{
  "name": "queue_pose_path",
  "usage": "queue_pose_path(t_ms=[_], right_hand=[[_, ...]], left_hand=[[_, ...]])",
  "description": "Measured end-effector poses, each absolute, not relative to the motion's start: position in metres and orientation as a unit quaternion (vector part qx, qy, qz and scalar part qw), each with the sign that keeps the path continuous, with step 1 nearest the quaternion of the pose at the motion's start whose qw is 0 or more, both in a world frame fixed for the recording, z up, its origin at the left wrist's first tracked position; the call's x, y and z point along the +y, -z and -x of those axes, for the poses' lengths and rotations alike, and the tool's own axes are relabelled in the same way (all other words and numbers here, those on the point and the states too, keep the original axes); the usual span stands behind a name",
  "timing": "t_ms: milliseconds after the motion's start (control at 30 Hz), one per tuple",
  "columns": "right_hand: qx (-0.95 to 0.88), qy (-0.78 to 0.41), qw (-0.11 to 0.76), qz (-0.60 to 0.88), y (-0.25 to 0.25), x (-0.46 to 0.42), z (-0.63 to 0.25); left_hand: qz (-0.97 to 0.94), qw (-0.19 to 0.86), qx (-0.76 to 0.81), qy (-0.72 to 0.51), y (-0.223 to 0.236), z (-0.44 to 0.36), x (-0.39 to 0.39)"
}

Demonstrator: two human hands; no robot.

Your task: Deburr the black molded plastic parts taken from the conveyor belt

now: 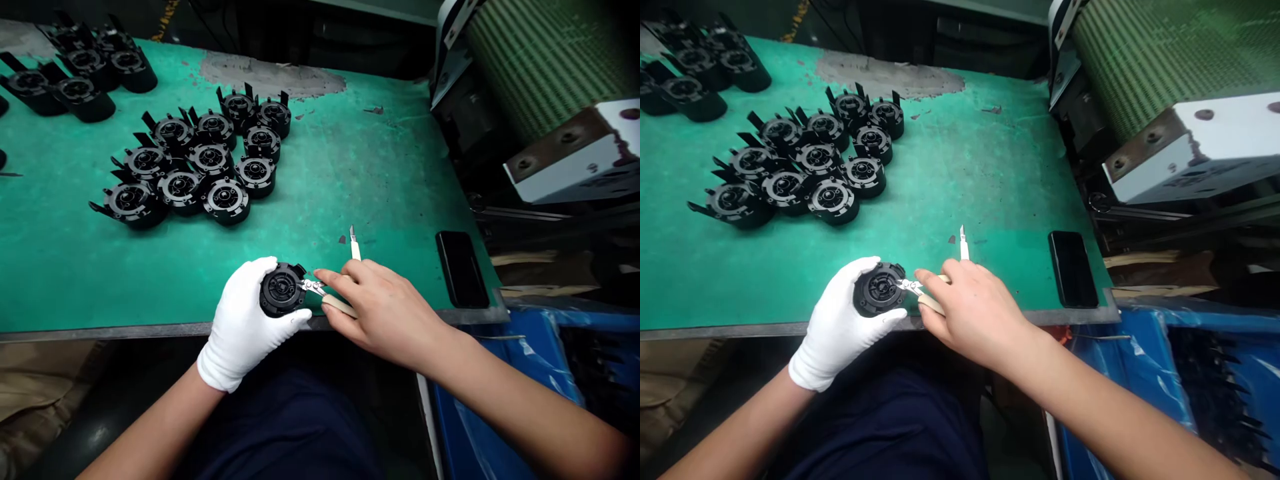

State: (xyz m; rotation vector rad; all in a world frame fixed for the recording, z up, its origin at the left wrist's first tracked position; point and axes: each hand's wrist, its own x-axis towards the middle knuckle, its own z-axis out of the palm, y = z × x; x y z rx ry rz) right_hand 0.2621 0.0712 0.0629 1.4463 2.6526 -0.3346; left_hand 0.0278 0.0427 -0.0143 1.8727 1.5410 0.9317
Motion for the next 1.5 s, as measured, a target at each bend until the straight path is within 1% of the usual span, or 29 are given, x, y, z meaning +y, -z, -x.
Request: queue_pose_path(t_ms=[133, 233, 300, 333, 400, 467, 500, 567, 667, 733, 833, 900, 1033, 1167, 1267, 1367, 1500], right_hand=[[0.888, 0.106, 0.066, -0.443, -0.062, 0.072, -0.255], [0.884, 0.092, 0.093, -0.448, -0.06, 0.073, -0.252], [0.884, 0.102, 0.095, -0.446, -0.06, 0.071, -0.254], [0.885, 0.112, 0.077, -0.444, -0.061, 0.071, -0.257], [0.878, 0.133, 0.003, -0.461, -0.059, 0.074, -0.268], [0.838, 0.129, -0.078, -0.525, -0.054, 0.085, -0.285], [0.81, 0.113, -0.101, -0.566, -0.049, 0.094, -0.293], [0.768, 0.053, -0.095, -0.631, -0.034, 0.118, -0.31], [0.746, -0.03, -0.049, -0.664, -0.01, 0.15, -0.328], [0.741, -0.048, -0.045, -0.668, -0.002, 0.159, -0.333], [0.748, -0.052, -0.07, -0.658, -0.003, 0.142, -0.326], [0.763, -0.019, -0.083, -0.64, -0.007, 0.117, -0.315], [0.771, 0.068, -0.041, -0.632, -0.008, 0.073, -0.297], [0.745, 0.137, -0.057, -0.65, -0.008, 0.064, -0.29], [0.744, 0.211, -0.094, -0.627, -0.017, 0.063, -0.29], [0.752, 0.308, -0.131, -0.567, -0.029, 0.053, -0.287], [0.772, 0.329, -0.128, -0.528, -0.042, 0.041, -0.28]], left_hand=[[-0.688, 0.278, 0.581, -0.334, 0.015, -0.028, 0.043], [-0.692, 0.276, 0.578, -0.333, 0.016, -0.028, 0.043], [-0.693, 0.269, 0.579, -0.335, 0.016, -0.028, 0.043], [-0.694, 0.262, 0.58, -0.337, 0.016, -0.029, 0.043], [-0.696, 0.242, 0.583, -0.342, 0.015, -0.029, 0.043], [-0.7, 0.23, 0.584, -0.341, 0.015, -0.029, 0.043], [-0.702, 0.228, 0.583, -0.338, 0.015, -0.029, 0.042], [-0.706, 0.229, 0.584, -0.33, 0.016, -0.029, 0.042], [-0.708, 0.22, 0.587, -0.327, 0.018, -0.028, 0.042], [-0.707, 0.222, 0.588, -0.324, 0.018, -0.028, 0.041], [-0.705, 0.231, 0.586, -0.326, 0.016, -0.026, 0.039], [-0.706, 0.24, 0.581, -0.326, 0.014, -0.022, 0.038], [-0.738, 0.281, 0.545, -0.281, 0.004, -0.006, 0.039], [-0.737, 0.299, 0.542, -0.269, -0.007, 0.011, 0.043], [-0.727, 0.297, 0.558, -0.267, -0.008, 0.015, 0.042], [-0.748, 0.275, 0.551, -0.247, -0.002, 0.008, 0.041], [-0.749, 0.241, 0.562, -0.254, 0.008, -0.001, 0.043]])
